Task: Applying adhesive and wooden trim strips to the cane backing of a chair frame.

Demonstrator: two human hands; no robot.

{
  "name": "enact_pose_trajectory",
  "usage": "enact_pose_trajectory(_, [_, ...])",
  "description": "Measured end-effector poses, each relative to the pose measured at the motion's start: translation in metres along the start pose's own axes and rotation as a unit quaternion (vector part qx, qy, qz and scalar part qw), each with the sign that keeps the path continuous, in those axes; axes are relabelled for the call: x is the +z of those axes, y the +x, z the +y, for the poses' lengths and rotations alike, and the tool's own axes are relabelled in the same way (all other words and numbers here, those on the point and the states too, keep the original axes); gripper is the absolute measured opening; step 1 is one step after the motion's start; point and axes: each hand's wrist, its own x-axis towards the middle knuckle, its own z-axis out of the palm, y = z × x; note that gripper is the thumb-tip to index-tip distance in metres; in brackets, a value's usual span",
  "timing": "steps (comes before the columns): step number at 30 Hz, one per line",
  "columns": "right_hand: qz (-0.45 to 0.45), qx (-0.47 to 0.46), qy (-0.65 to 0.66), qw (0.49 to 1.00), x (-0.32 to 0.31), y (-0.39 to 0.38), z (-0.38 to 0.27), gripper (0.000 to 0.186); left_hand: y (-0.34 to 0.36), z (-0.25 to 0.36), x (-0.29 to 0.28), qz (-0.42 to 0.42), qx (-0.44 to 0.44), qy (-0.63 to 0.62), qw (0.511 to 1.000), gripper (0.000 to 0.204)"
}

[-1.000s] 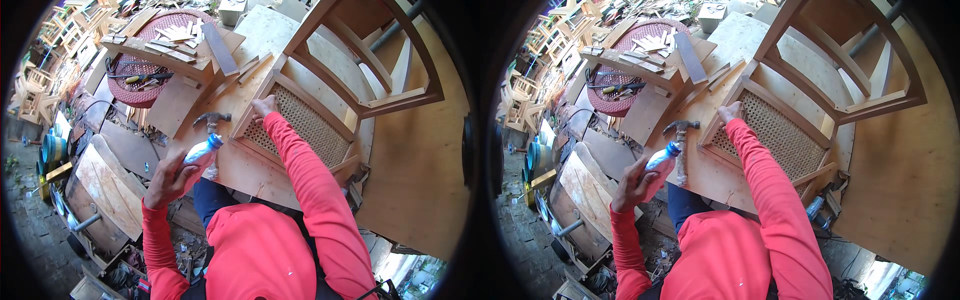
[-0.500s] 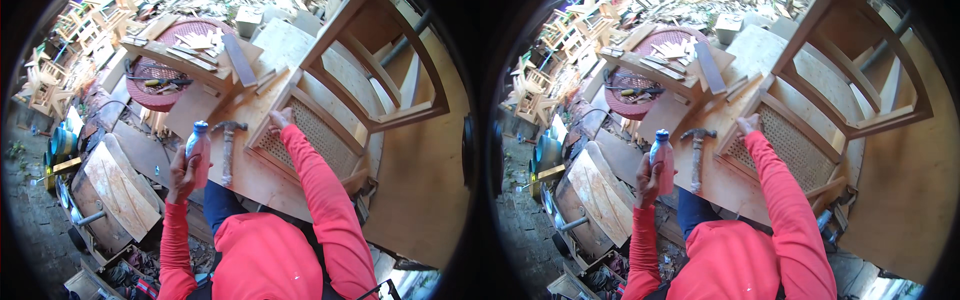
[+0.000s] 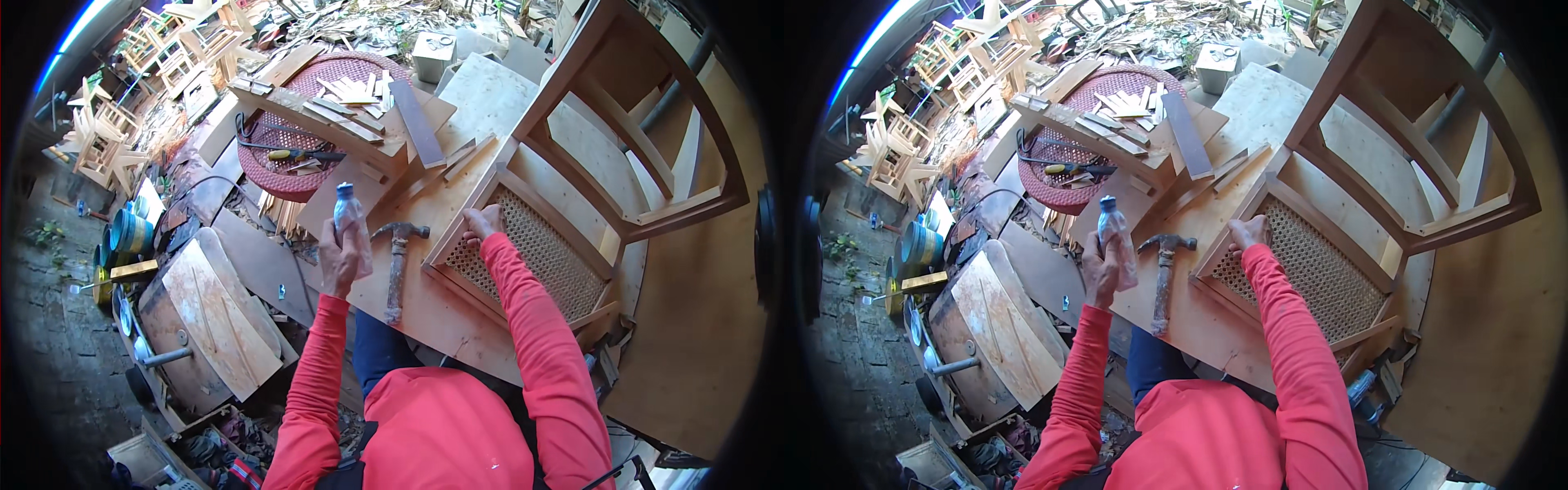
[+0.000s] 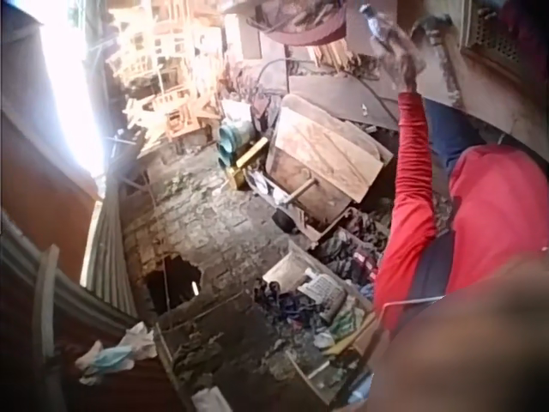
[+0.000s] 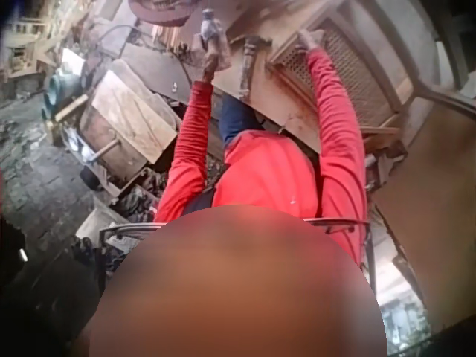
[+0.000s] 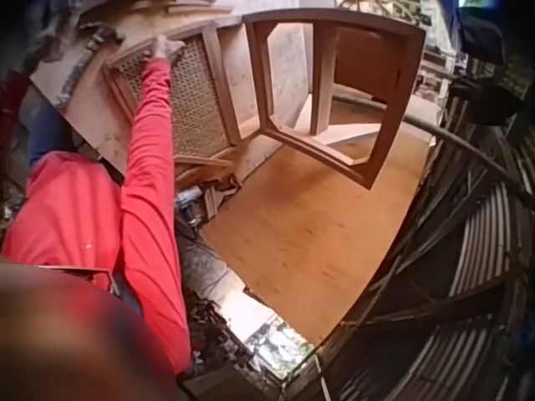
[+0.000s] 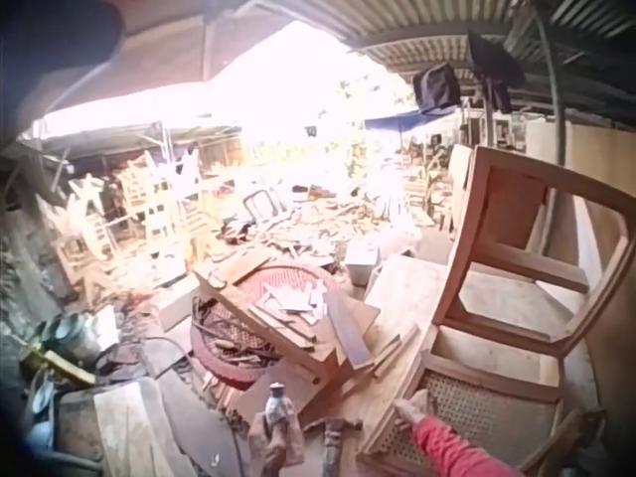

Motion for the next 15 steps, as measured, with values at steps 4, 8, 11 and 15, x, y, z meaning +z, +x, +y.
enact_pose_trajectory(4, [-0.015,0.001,-0.013,1.000,-0.001,-0.003,-0.001,0.026,-0.044,-0.014,0.006,0.067,-0.158,0.088,0.981,0.024])
enact_pose_trajectory(8, [0.000,-0.009,0.000,1.000,-0.006,0.021,0.017,0.034,-0.054,-0.016,0.022,0.097,-0.106,0.142,0.979,0.035])
enact_pose_trajectory(11, [-0.013,-0.004,0.019,1.000,-0.005,0.026,0.022,0.033,-0.058,-0.024,0.020,0.101,-0.100,0.173,0.975,0.044])
enact_pose_trajectory(15, [-0.004,-0.005,-0.012,1.000,0.000,0.001,-0.003,0.033,-0.062,-0.034,0.011,0.096,-0.105,0.157,0.977,0.048])
